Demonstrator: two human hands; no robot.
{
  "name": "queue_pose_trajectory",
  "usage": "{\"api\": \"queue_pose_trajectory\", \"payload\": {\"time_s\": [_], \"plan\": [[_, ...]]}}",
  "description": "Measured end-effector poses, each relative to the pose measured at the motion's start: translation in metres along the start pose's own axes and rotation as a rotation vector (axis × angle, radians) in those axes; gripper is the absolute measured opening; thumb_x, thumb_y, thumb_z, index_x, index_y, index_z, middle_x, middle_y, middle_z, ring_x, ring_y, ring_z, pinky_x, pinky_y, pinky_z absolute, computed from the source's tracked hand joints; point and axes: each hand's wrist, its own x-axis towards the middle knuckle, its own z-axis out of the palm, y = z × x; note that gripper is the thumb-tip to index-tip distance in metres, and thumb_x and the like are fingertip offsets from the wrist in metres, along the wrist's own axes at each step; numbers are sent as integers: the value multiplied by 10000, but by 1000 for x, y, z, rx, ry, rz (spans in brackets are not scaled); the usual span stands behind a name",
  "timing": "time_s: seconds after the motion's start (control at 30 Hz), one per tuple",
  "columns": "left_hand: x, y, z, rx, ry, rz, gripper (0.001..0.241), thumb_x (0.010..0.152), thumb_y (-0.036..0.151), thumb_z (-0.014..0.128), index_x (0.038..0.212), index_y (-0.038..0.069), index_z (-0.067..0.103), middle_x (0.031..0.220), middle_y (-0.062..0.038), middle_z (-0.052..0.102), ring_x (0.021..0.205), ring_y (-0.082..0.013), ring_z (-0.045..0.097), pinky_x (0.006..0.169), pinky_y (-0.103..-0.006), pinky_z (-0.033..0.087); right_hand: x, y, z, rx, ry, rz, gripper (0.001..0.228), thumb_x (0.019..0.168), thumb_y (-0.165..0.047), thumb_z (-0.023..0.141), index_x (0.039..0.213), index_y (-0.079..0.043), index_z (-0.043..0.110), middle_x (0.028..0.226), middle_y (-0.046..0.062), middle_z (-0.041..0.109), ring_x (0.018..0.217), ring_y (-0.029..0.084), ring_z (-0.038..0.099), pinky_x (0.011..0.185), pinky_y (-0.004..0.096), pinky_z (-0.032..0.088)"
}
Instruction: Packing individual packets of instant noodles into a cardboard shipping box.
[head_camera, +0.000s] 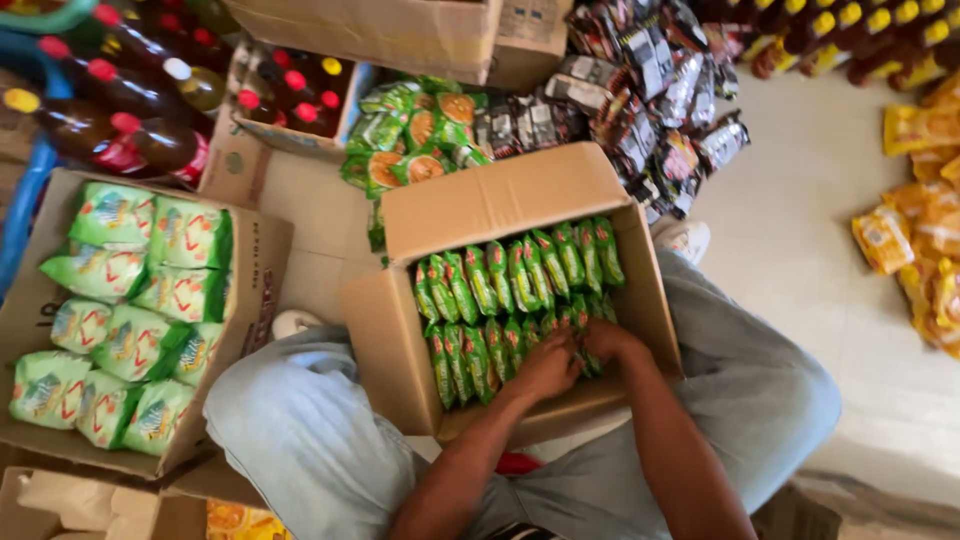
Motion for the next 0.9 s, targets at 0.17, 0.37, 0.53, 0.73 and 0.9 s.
{"api": "queue_pose_trajectory", "payload": {"time_s": [0.17, 0.37, 0.53, 0.73, 0.9], "plan": [[1, -9, 8, 33, -14, -19, 411, 906, 201, 670, 1223, -61, 654, 1434, -304, 544, 1385, -441, 472, 1185, -465, 354, 27, 58, 21, 102, -50, -19, 406, 848, -272, 666, 1203, -84, 728, 1044, 124, 765, 861, 251, 709, 687, 463, 621], [-3, -5, 4, -31, 8, -16, 373, 933, 219, 623, 1234, 2, 668, 1352, -265, 595, 1293, -431, 534, 1106, -480, 423, 89, 132, 44, -55, 90, -18, 524, 848, -277, 686, 1331, -78, 641, 1192, 199, 729, 995, 329, 699, 819, 474, 591], [-7, 1, -2, -110, 69, -23, 325, 963, 212, 588, 1207, 17, 677, 1208, -246, 656, 1168, -432, 595, 1021, -510, 467, 123, 146, 33, -286, 193, -101, 546, 813, -311, 768, 1281, -53, 658, 1271, 227, 686, 1142, 380, 667, 979, 444, 534], [-13, 8, -37, -154, 68, -129, 276, 1039, 248, 564, 1084, 9, 693, 1073, -234, 674, 1030, -435, 640, 891, -543, 505, 44, 32, 14, -512, 482, 43, 404, 826, -325, 735, 1099, -27, 743, 1176, 260, 707, 1092, 454, 681, 958, 530, 548], [-17, 5, -64, -218, 398, -66, 226, 1022, 238, 587, 1069, 64, 723, 1027, -177, 693, 976, -401, 663, 854, -501, 535, -48, -114, 9, -399, 597, 185, 470, 849, -429, 771, 1142, -62, 744, 1159, 259, 686, 1091, 456, 666, 923, 543, 549]]}}
